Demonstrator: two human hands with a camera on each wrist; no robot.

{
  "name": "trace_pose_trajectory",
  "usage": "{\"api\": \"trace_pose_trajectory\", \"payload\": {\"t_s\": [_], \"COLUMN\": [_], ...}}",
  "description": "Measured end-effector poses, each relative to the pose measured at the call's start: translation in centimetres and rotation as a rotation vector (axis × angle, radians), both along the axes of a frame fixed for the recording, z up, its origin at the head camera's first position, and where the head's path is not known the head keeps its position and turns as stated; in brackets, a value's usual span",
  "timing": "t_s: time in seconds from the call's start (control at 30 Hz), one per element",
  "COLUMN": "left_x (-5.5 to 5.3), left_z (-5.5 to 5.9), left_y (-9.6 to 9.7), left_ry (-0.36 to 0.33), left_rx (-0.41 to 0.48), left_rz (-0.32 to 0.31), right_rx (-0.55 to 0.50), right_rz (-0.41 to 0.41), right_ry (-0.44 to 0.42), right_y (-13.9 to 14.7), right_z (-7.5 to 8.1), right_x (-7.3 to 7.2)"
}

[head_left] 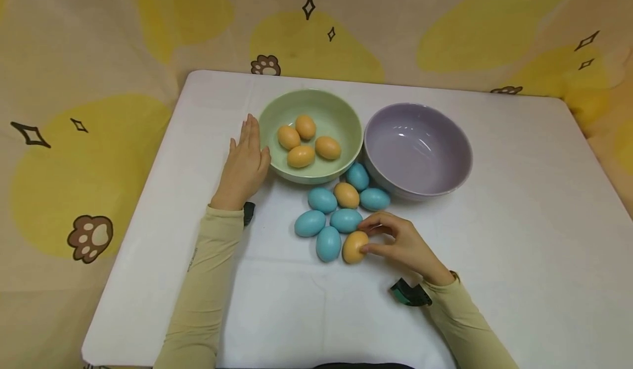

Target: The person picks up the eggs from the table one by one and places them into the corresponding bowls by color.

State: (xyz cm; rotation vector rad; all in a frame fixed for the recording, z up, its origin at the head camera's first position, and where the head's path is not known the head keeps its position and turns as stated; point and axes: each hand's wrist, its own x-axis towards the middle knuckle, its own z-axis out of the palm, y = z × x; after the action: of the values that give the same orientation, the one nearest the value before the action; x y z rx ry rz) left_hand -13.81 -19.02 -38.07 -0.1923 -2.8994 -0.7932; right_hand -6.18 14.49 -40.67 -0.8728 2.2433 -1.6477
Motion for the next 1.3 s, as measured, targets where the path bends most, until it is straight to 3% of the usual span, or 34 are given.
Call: {"api": "trace_pose_trajectory", "payload": {"t_s": [0.47,0.73,0.9,1.3], "left_x": [0.16,0.18,0.23,0.19], "left_z": [0.13,0.20,0.21,0.07], "left_y": [0.06,0.04,0.02,-0.04], "left_ry": [0.018,0.010,0.011,0.015], "left_rx": [0.003,0.004,0.001,0.009], "left_rz": [-0.008,-0.005,-0.006,-0.004], "right_rx": [0.124,0.205,0.263,0.220], "right_rz": [0.057,0.104,0.135,0.153], "right_ry": [0.074,-0.022,-0.039,-0.044], "right_y": [0.15,0.29,0.33,0.40], "right_z": [-0.28,0.06,0.26,0.10], "right_x": [-0.19,-0.04,0.13,0.16]}}
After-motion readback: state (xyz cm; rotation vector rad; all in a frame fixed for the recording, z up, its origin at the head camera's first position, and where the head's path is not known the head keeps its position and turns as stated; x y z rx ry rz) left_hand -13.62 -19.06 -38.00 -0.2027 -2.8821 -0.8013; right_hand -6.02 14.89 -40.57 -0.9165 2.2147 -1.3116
